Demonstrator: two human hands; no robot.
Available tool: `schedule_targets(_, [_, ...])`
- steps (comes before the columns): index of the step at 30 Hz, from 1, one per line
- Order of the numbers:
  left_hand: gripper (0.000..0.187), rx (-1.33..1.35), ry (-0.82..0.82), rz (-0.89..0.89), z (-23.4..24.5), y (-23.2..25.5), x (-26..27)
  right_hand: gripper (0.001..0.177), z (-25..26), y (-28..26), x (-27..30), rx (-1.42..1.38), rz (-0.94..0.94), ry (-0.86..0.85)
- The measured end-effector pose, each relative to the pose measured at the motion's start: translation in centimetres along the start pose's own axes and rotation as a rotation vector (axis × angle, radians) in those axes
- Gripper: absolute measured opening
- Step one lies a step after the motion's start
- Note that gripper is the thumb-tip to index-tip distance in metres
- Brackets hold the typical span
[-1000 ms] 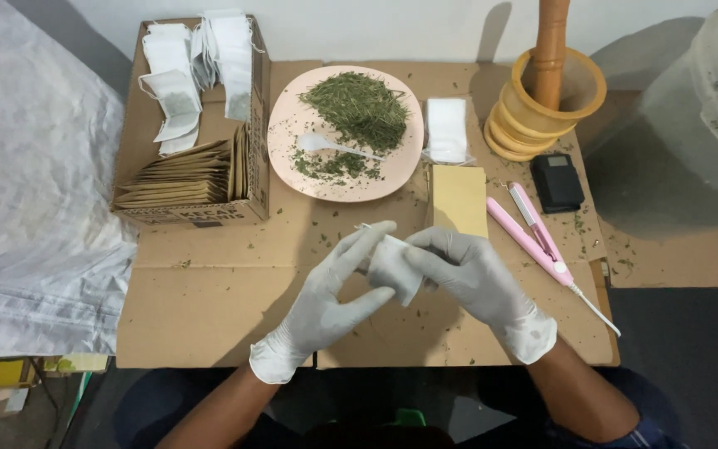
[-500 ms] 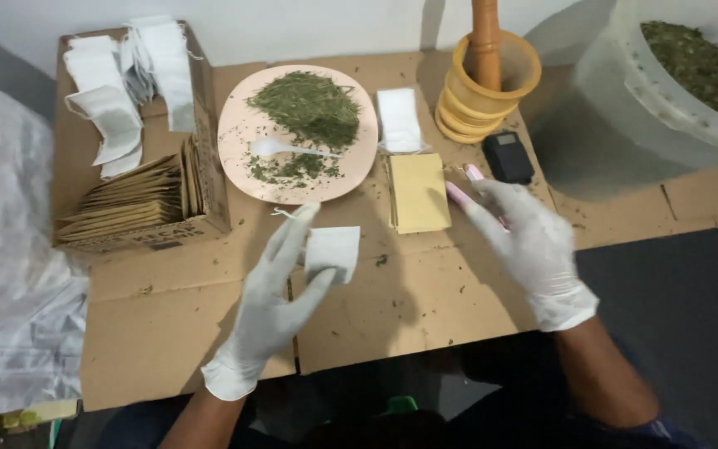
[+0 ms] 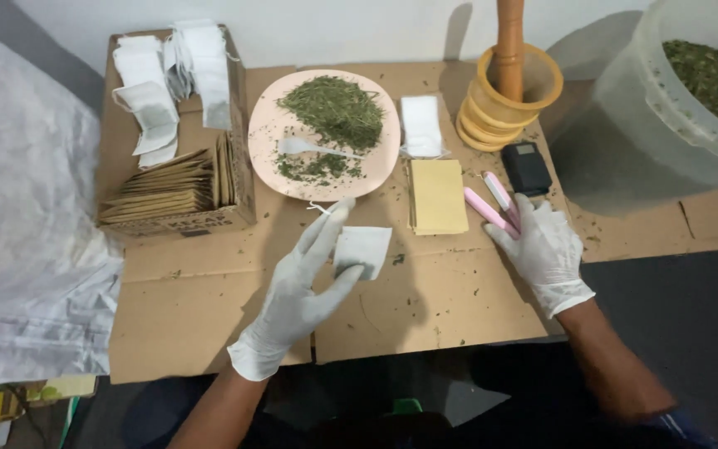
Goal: The person fills small paper pouches with dried tea leaves from a plate, rolls the pouches into a cylindrical shape, and seals the edges using a handheld heat sealer.
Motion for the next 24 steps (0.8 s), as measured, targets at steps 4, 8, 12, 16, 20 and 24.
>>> schedule_targets(4, [0.087, 0.009, 0.002, -0.001, 0.6, 0.1, 0.2, 0.073, 2.4, -0.2, 0.7, -0.081, 0.012, -0.008])
schedule_targets(8, [0.079, -0.071, -0.114, -0.031, 0.6, 0.5, 1.0, 0.058, 9.2, -3.1, 5.1, -0.549, 0.086, -0.322])
schedule_targets(12, [0.078, -0.061, -0.141, -0.102, -0.1, 1.3, 0.7, 0.064, 9.4, -2.8, 7.4, -0.533, 0.445, -0.589])
schedule_targets(16, [0.077, -0.099, -0.17, -0.15, -0.6, 2.3, 0.7, 0.07, 10.6, -7.1, 9.5, -0.612, 0.458, -0.717])
schedule_targets(20, [0.079, -0.093, -0.133, -0.152, -1.2, 2.7, 0.3, 0.068, 10.5, -9.8, 9.8, -0.638, 0.626, -0.629])
schedule_targets(24, [0.081, -0.045, -0.073, -0.169, -1.4, 2.7, 0.3, 0.062, 10.1, -11.1, 9.6, -0.629, 0.647, -0.582])
Point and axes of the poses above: each hand's wrist, its own x-axis away from the middle knuckle, its own z-axis out of the back of the hand, y = z × x, the point moved 5 cm from there along -x, towards the middle knuckle, and after that the axes turned 13 degrees about -y, right-handed, at the moved point
